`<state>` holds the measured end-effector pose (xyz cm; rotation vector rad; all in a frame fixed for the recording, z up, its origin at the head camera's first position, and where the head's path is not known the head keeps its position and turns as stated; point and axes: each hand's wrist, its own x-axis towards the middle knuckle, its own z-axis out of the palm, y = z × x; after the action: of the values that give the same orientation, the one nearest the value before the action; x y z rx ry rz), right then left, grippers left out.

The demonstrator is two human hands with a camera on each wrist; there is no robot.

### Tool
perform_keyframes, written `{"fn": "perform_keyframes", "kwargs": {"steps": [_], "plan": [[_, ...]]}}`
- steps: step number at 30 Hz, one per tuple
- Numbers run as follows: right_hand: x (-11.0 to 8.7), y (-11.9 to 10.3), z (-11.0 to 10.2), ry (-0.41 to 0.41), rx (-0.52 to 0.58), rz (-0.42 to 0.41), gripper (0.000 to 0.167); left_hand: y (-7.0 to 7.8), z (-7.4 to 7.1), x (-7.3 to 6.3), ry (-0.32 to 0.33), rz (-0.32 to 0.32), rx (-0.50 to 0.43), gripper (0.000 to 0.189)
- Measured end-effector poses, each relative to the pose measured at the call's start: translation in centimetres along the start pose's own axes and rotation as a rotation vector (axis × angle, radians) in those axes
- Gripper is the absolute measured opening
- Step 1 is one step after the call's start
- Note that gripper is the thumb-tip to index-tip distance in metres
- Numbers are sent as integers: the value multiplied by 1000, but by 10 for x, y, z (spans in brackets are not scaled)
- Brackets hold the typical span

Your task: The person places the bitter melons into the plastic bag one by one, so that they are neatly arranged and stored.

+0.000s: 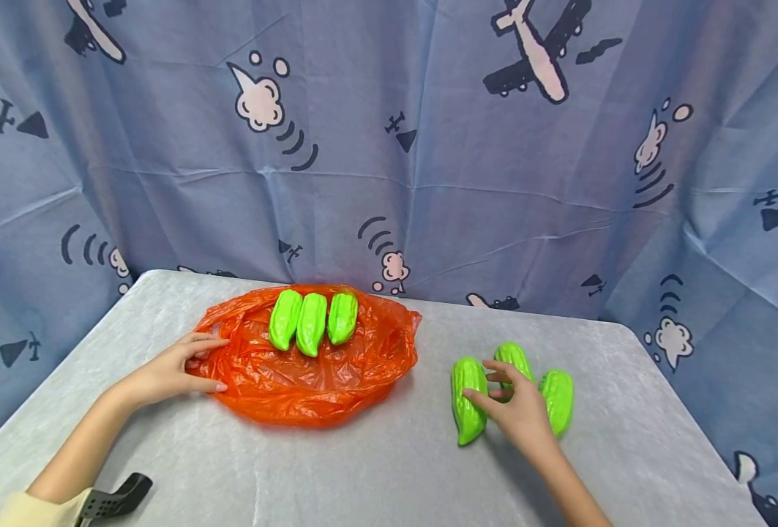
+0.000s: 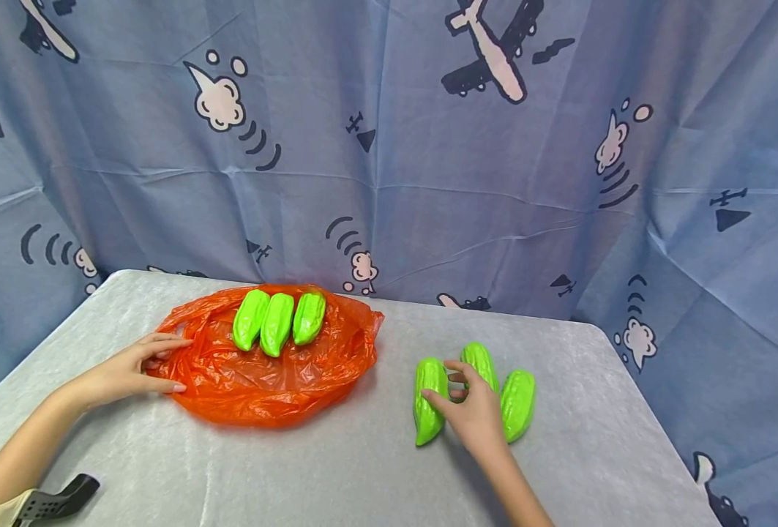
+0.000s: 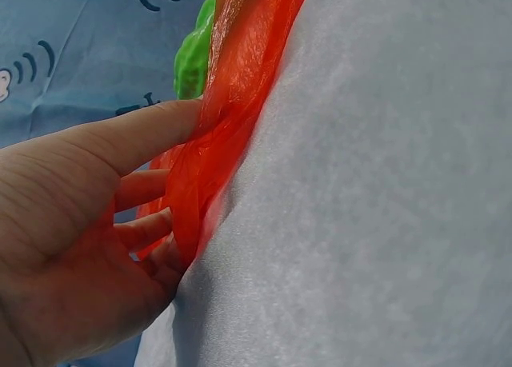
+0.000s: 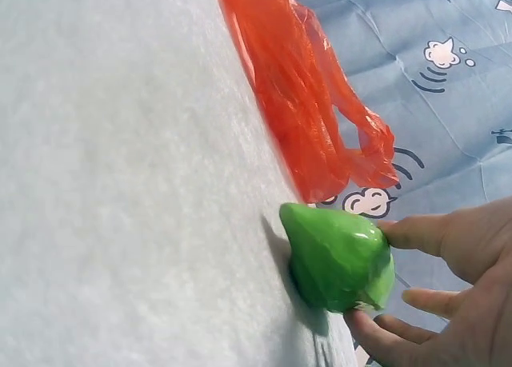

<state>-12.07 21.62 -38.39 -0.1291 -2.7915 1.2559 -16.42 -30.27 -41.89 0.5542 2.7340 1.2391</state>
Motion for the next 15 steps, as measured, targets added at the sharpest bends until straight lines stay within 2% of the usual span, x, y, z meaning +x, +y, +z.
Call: {"fn": "perform_keyframes", "kwargs": {"steps": [7, 15], "plan": [[2, 2, 1, -68, 74, 51, 63, 0, -1, -1, -3, -3, -5, 72], [6, 5, -2, -188, 200, 129, 65, 2, -1, 0, -4, -6, -2, 72]]}}
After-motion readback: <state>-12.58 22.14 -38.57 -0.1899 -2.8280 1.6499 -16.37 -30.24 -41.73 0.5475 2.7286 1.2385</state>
